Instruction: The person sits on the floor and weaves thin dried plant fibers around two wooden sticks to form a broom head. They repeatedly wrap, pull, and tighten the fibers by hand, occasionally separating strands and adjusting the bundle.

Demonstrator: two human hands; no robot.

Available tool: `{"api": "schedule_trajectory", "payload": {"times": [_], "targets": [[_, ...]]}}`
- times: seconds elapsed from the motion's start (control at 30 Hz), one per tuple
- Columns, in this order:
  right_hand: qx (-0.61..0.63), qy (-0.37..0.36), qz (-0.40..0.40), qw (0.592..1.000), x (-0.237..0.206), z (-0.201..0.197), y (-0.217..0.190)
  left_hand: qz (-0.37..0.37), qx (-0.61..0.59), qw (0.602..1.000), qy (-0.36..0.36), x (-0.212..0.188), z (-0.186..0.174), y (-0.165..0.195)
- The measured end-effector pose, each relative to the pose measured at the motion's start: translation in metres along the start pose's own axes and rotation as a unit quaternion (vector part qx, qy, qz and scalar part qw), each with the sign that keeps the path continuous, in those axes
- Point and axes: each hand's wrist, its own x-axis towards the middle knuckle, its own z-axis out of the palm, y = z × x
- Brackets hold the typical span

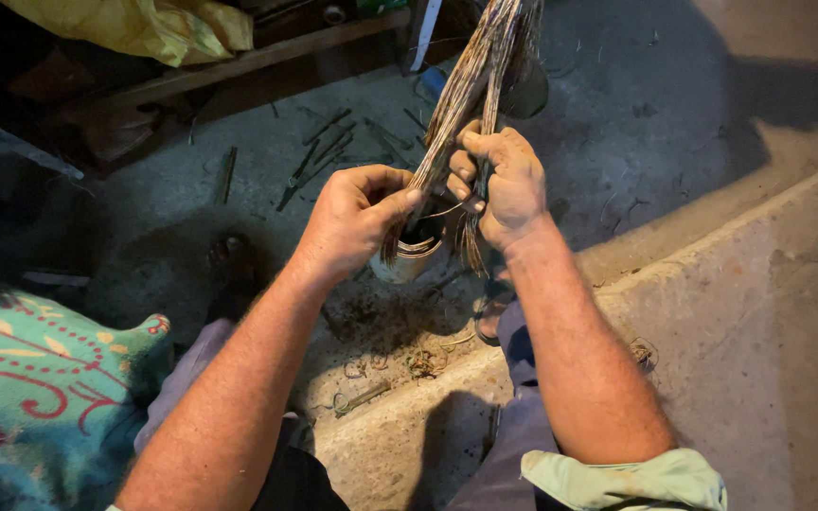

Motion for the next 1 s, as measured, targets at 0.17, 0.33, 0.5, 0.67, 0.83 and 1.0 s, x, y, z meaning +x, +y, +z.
{"api": "schedule_trajectory", "payload": {"times": [0.17, 0.33, 0.5, 0.67, 0.83, 1.0], "targets": [[-0.058, -0.014, 0.037, 0.998, -0.001, 0.006, -0.008, -0.030, 0.011, 0.999, 0.011, 0.002, -0.001, -0.004], [-0.152, 0.027, 0.046, 0.987, -0.003, 0.012, -0.014, -0.034, -0.048, 0.998, 0.033, 0.005, -0.014, -0.003], [-0.178, -0.010, 0.010, 0.984, -0.005, 0.011, -0.003, -0.036, -0.070, 0.997, -0.021, 0.001, -0.016, -0.002], [-0.183, -0.017, 0.028, 0.983, -0.003, 0.005, 0.003, -0.069, -0.035, 0.996, -0.038, 0.002, -0.013, -0.003], [-0.156, -0.051, 0.008, 0.986, 0.000, 0.002, 0.004, -0.068, -0.061, 0.995, -0.033, 0.002, -0.018, -0.003], [-0.067, -0.039, 0.050, 0.996, 0.003, -0.001, 0.001, -0.081, -0.097, 0.991, -0.049, 0.003, -0.020, -0.003]]}}
